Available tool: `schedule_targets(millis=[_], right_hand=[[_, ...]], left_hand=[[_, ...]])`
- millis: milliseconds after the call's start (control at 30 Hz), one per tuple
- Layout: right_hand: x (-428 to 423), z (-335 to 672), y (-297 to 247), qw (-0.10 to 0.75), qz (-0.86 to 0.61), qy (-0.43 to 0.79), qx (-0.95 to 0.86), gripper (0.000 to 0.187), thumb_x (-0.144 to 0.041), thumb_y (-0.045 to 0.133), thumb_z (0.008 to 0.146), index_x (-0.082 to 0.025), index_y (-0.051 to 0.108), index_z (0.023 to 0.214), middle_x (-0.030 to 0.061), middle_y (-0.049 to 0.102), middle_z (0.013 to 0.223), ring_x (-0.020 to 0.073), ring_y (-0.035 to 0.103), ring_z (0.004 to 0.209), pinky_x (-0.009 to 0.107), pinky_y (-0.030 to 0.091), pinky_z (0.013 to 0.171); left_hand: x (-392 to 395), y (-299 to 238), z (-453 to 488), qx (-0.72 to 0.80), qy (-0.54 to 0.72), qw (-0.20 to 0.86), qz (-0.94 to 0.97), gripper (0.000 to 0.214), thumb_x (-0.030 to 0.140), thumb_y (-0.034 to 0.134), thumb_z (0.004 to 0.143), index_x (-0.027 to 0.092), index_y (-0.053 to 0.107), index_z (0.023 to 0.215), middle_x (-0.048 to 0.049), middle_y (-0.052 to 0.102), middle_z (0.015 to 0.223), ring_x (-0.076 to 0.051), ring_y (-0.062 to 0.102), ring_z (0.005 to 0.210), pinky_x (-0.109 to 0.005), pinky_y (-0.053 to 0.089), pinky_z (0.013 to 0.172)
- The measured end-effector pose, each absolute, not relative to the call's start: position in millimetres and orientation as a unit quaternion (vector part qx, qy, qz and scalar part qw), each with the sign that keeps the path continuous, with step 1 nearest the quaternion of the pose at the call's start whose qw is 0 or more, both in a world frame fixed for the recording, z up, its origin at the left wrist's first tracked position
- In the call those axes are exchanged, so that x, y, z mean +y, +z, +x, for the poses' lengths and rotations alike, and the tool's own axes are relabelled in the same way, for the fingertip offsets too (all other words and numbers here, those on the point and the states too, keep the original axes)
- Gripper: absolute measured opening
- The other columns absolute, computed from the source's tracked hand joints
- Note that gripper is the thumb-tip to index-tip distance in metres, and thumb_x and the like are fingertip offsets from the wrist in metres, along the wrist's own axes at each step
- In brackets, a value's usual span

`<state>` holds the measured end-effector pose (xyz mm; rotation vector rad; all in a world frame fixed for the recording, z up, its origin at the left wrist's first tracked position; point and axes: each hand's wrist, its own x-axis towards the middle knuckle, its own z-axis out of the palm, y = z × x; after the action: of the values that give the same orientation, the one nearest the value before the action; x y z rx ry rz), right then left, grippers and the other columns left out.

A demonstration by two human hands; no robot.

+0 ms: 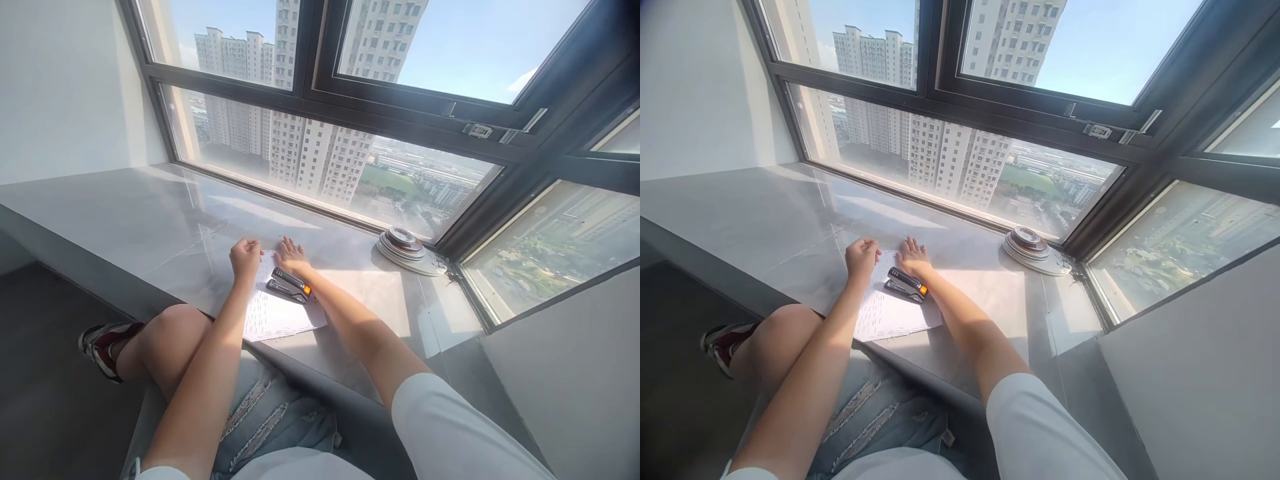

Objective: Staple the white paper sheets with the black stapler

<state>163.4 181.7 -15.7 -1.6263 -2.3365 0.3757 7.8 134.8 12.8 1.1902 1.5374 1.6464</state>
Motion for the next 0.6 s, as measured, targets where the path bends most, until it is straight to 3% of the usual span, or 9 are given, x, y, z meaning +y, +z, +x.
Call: schedule_targets(millis=[167,333,467,600], right_hand=[[178.4,186.2,-22.9,0.127,-0.575,0.141,-0.796,0.074,-0.052,0.028,0.109,-0.006,0.013,0.166,0.0179,0.006,0.174,0.0302,0.005,0.162,0.053,0.005,0.13],[163.0,238.1,-24.0,0.114,-0.603,0.12,-0.781,0.075,-0.054,0.025,0.107,-0.01,0.012,0.167,0.0157,0.008,0.174,0.0285,0.008,0.162,0.051,0.007,0.13],[155.6,293.6,-26.3,0.071,-0.596,0.095,-0.794,0.074,-0.053,0.022,0.107,-0.009,0.021,0.166,0.0143,0.01,0.174,0.0269,0.009,0.162,0.047,0.009,0.131],[159.7,328.6,-29.8,0.037,-0.569,0.083,-0.817,0.076,-0.055,0.02,0.106,-0.009,0.021,0.167,0.0124,0.008,0.175,0.0247,0.008,0.163,0.043,0.01,0.131]], left_hand=[[136.8,5.1,5.1,0.588,0.597,0.287,0.464,0.015,0.032,0.06,0.077,0.02,0.067,0.082,0.0007,0.067,0.065,-0.012,0.054,0.048,-0.023,0.042,0.049],[137.2,0.1,8.0,0.592,0.543,0.299,0.516,0.015,0.032,0.059,0.081,0.02,0.067,0.086,-0.0005,0.07,0.067,-0.014,0.056,0.05,-0.025,0.042,0.052],[133.0,-1.9,16.5,0.569,0.456,0.248,0.638,0.013,0.03,0.057,0.086,0.022,0.066,0.083,-0.0016,0.071,0.069,-0.017,0.061,0.059,-0.027,0.045,0.063],[128.2,-4.3,26.4,0.552,0.371,0.221,0.713,0.013,0.027,0.056,0.088,0.023,0.067,0.082,-0.0014,0.071,0.071,-0.018,0.064,0.066,-0.027,0.043,0.065]])
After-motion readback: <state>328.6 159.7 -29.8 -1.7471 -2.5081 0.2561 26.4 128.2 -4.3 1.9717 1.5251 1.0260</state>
